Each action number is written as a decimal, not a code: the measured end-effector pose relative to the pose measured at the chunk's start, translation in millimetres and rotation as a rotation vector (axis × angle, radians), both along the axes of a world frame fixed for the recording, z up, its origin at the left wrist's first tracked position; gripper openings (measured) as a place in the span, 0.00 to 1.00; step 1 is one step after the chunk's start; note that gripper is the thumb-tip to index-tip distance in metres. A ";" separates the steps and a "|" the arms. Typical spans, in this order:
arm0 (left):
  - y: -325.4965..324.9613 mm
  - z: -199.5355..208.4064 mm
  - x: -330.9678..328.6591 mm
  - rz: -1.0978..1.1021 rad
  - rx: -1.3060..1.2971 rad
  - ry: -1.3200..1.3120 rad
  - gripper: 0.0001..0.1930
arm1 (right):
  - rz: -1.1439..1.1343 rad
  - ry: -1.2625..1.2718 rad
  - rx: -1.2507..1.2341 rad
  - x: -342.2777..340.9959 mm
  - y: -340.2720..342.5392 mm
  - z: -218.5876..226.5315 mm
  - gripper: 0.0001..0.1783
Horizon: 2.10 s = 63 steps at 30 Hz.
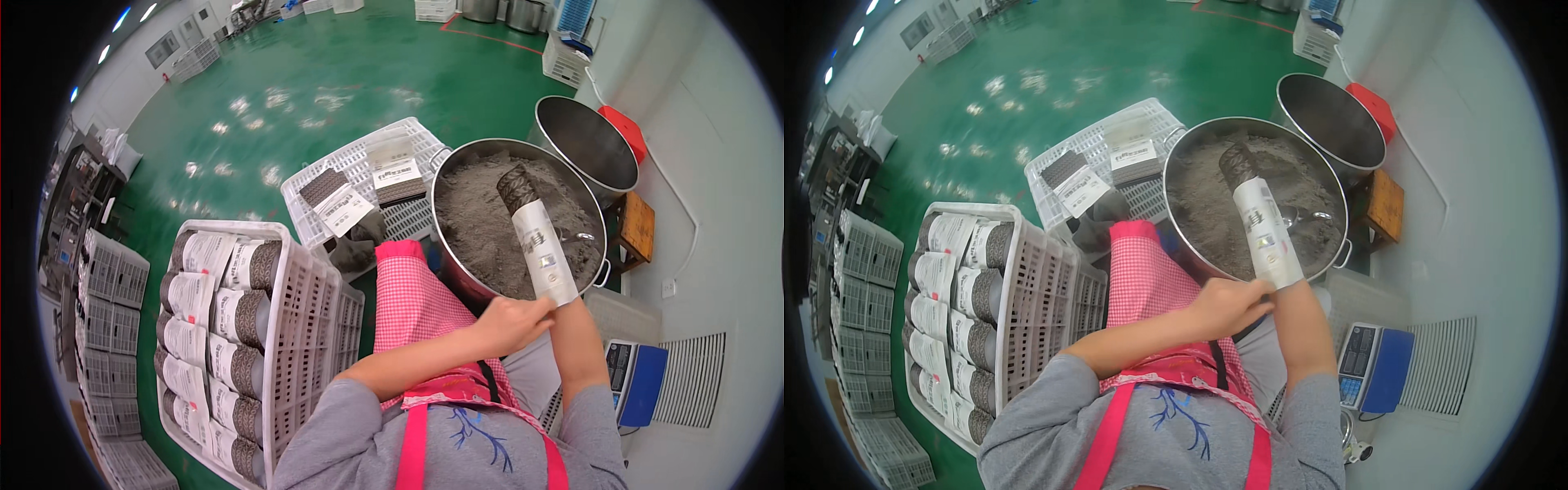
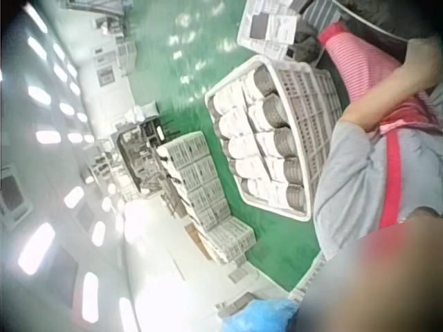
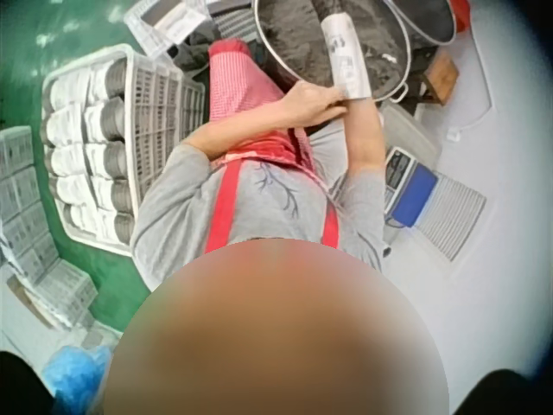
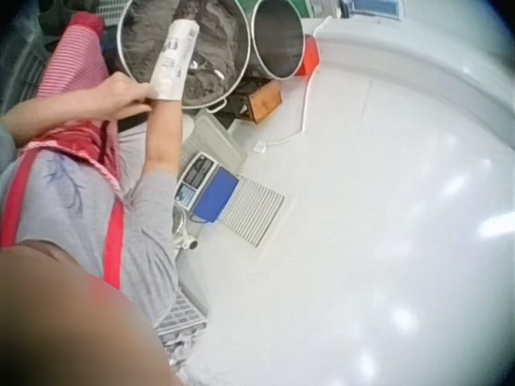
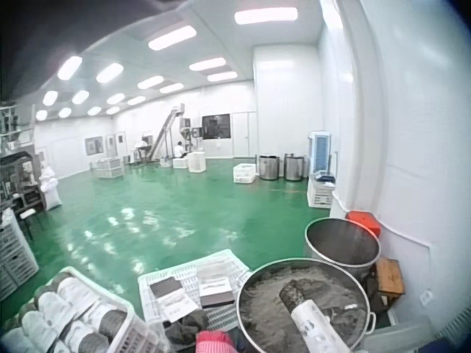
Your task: Scooping a gray powder into individual bags, weighing them, and placing them in a crate.
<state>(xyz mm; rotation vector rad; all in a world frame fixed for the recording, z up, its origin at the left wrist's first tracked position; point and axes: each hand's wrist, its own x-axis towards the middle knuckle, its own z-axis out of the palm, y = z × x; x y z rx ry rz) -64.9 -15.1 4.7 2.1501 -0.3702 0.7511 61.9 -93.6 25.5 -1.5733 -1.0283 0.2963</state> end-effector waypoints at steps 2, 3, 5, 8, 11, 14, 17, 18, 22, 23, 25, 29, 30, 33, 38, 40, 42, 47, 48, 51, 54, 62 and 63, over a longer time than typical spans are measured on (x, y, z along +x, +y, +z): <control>24.5 23.5 -1.7 0.088 -0.239 -0.070 0.12 | 0.035 -0.070 -0.068 6.7 4.2 10.6 0.25; 40.4 27.1 6.2 0.242 -0.423 -0.093 0.12 | 0.056 -0.104 -0.103 5.4 2.9 13.7 0.25; 78.0 30.1 27.3 0.442 -0.684 0.004 0.14 | 0.095 -0.165 -0.178 -1.0 -6.1 17.3 0.25; 116.5 -8.3 41.6 0.323 -0.504 0.195 0.13 | 0.177 -0.261 -0.283 -7.0 -1.4 26.5 0.26; 117.6 -23.2 35.3 0.245 -0.705 0.345 0.13 | 0.251 -0.356 -0.397 -10.1 -5.7 33.6 0.26; 141.1 -18.0 20.5 0.228 -1.049 0.393 0.11 | 0.328 -0.439 -0.518 -17.5 -44.3 36.3 0.26; 168.6 -27.6 -3.1 0.141 -1.078 0.493 0.11 | 0.313 -0.612 -0.411 -25.6 -59.0 32.9 0.23; 171.0 -28.4 -11.7 0.143 -1.076 0.498 0.11 | 0.309 -0.653 -0.455 -32.3 -59.9 44.1 0.19; 144.0 20.3 -23.7 0.458 0.006 0.249 0.11 | 0.221 -0.627 -0.427 -41.3 -54.6 57.2 0.09; 128.5 54.8 -26.4 0.473 0.248 -0.019 0.17 | 0.221 -0.532 -0.468 -42.7 -52.9 62.5 0.09; 108.6 112.2 -44.0 -0.220 0.141 0.077 0.22 | 0.229 -0.463 -0.411 -49.5 -41.4 67.4 0.09; 76.0 128.5 -45.8 -0.602 0.304 0.325 0.19 | 0.487 -0.433 -0.647 -56.4 -26.0 71.0 0.13; 74.6 125.9 -41.6 -0.608 0.408 0.472 0.17 | 0.528 -0.389 -0.678 -56.5 -26.0 65.5 0.14; 79.6 115.7 -26.3 -0.639 0.532 0.586 0.10 | 0.642 -0.280 -0.799 -45.5 -23.5 66.5 0.17; 101.5 98.3 -11.6 -0.744 0.414 0.563 0.10 | 0.459 0.303 -0.360 42.3 -34.0 43.9 0.20; 108.0 102.6 -12.8 -0.698 0.401 0.570 0.10 | -0.043 -0.478 -0.546 103.2 -45.0 25.8 0.19; 113.7 103.7 -13.7 -0.654 0.391 0.575 0.09 | -0.330 -0.819 -1.158 148.2 -56.4 -8.9 0.21; 124.1 110.9 -6.4 -0.529 0.442 0.500 0.10 | -0.215 -0.492 -1.557 196.0 -52.5 -82.6 0.15; 127.6 112.5 -5.8 -0.524 0.436 0.507 0.10 | -0.167 -0.645 -1.585 189.4 -42.0 -72.4 0.13; 137.4 114.0 1.1 -0.424 0.461 0.524 0.10 | -0.243 -1.091 -1.469 181.0 -35.8 -29.8 0.11; 145.4 111.5 9.2 -0.395 0.441 0.492 0.10 | -0.412 -1.245 -1.282 207.8 -61.6 -0.5 0.09; 152.6 113.8 19.7 -0.305 0.398 0.503 0.09 | -0.650 -0.875 -1.339 258.9 -121.7 -56.4 0.08; 154.2 116.3 20.9 -0.299 0.399 0.505 0.09 | -0.611 -0.728 -1.381 252.2 -111.5 -72.7 0.09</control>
